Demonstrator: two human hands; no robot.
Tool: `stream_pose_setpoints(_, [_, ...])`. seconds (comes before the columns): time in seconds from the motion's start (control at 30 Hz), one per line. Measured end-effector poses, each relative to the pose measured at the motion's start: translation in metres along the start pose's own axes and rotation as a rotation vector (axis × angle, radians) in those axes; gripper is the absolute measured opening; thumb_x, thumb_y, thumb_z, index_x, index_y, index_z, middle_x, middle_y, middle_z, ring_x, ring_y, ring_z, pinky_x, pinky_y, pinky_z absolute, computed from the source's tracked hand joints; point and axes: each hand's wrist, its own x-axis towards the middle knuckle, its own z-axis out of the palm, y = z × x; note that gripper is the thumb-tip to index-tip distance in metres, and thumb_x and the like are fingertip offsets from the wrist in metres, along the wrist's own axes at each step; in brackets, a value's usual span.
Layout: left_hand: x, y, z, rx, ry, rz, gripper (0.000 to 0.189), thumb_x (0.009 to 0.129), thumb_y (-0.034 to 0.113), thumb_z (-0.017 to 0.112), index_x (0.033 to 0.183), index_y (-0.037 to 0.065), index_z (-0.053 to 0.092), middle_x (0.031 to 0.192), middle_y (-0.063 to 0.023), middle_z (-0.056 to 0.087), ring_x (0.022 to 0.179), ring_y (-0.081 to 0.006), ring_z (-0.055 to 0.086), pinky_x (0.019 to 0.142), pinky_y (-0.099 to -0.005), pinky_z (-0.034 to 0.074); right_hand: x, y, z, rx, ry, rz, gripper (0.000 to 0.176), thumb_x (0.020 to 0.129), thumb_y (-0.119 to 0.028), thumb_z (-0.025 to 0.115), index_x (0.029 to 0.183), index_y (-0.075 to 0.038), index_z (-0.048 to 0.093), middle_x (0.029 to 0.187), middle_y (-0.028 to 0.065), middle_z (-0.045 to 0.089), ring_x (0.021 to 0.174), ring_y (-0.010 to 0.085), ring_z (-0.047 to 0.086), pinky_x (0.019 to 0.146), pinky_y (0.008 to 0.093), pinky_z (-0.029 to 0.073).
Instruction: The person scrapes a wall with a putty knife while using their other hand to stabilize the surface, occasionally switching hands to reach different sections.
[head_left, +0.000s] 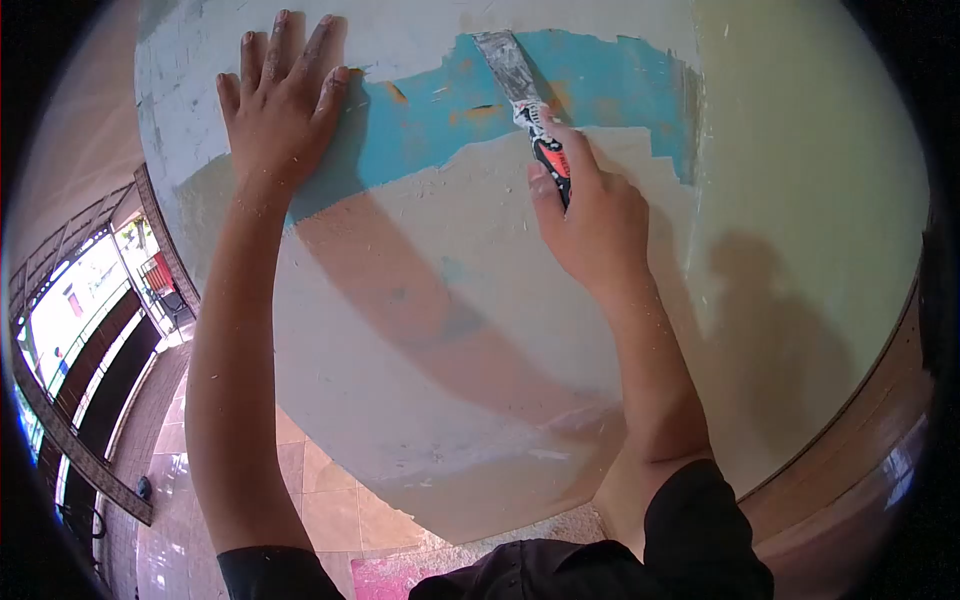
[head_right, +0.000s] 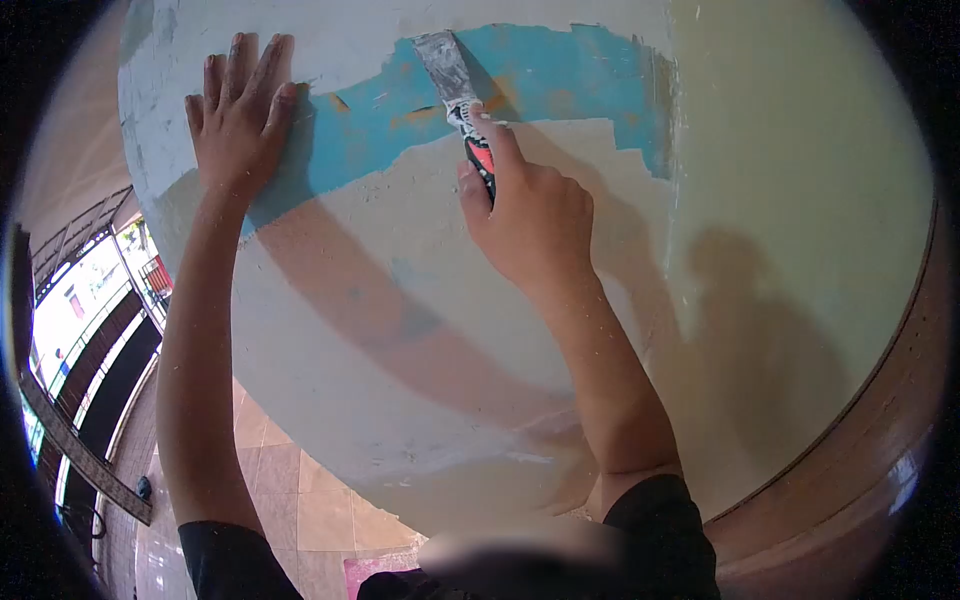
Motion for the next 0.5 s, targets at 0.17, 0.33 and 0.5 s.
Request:
stream_pose_setpoints(0.17, [0.001,0.002,-0.002,0.005,-0.019,-0.025,0.055,0.103,0.061,0.034,0.155,0.045,0.034,0.168,0.0009,0.023,0.155,-0.0322,0.017,0.122,-0.0625,0.011,-0.001,0.008,-0.001,-0.004,-0.028,0.041,0.049,0.095,-0.033,0.059,0.141,-0.018,0.05,0.073,0.0157,0.069,0.067,0.038,0.068,0.06,0.052,0.051])
stream_pose_setpoints(0.33, [0.003,0.004,-0.005,0.02,-0.053,-0.043,0.056,0.102,0.061,0.035,0.155,0.045,0.035,0.167,0.0006,0.024,0.155,-0.0327,0.017,0.122,-0.0619,0.011,-0.003,0.014,-0.006,0.006,-0.051,0.096,0.048,0.097,-0.035,0.057,0.142,-0.019,0.05,0.074,0.0156,0.069,0.069,0.0392,0.068,0.062,0.0525,0.052])
stream_pose_setpoints(0.5, [0.004,0.003,-0.006,0.038,-0.06,-0.038,0.055,0.102,0.06,0.038,0.154,0.045,0.036,0.167,0.0003,0.025,0.154,-0.034,0.019,0.122,-0.0607,0.013,-0.004,0.057,-0.015,-0.036,0.001,0.171,0.05,0.097,-0.037,0.057,0.145,-0.025,0.047,0.081,0.0176,0.07,0.074,0.0398,0.069,0.067,0.0536,0.052])
